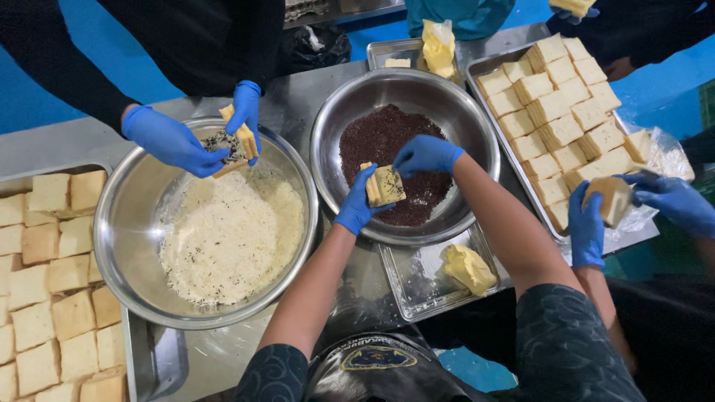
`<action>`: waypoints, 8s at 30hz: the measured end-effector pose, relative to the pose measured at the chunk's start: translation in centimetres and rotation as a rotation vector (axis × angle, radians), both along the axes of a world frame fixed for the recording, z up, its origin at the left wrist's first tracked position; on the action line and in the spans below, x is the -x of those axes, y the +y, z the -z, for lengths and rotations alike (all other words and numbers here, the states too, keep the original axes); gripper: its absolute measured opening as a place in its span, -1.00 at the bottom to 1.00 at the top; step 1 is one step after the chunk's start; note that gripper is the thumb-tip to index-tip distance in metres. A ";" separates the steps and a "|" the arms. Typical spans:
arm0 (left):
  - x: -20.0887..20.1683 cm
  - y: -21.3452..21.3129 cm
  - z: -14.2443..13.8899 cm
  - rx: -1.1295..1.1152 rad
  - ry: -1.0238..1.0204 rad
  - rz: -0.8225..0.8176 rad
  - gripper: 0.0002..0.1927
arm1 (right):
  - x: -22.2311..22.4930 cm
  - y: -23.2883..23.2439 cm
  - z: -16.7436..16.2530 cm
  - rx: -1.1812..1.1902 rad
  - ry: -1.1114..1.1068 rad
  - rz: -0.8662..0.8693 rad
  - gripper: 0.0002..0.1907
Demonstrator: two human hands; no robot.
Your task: The person takes slices of bread from a tray, presses one cut face into a bowl of dark chocolate filling, dips the filled face into a bowl of white powder, and places the coated bread onto a tray with other finished pieces, repeating the cycle continuously.
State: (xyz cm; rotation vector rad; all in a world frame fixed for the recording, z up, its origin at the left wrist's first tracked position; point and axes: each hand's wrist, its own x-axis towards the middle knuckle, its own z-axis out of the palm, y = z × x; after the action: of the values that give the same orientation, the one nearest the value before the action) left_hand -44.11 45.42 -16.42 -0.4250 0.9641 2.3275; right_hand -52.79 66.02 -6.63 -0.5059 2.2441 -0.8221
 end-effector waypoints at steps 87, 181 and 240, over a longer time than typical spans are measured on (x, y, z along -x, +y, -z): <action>-23.3 -42.7 -9.5 -0.136 0.112 -0.537 -0.35 | -15.9 -41.3 10.1 0.052 0.676 -0.184 -0.52; -16.8 -36.4 -4.6 0.653 0.304 -0.781 0.11 | -19.7 -42.1 3.5 0.738 -0.558 0.347 -0.40; -23.3 -31.0 -10.7 0.276 0.360 -0.050 -0.31 | -44.4 -12.9 12.0 0.450 0.151 1.254 -0.68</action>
State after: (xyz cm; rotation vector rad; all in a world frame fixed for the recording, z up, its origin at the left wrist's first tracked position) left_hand -20.81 14.41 -5.75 -0.1369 1.4716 2.3691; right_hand -8.39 53.08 -18.60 0.8118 2.3733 -1.9461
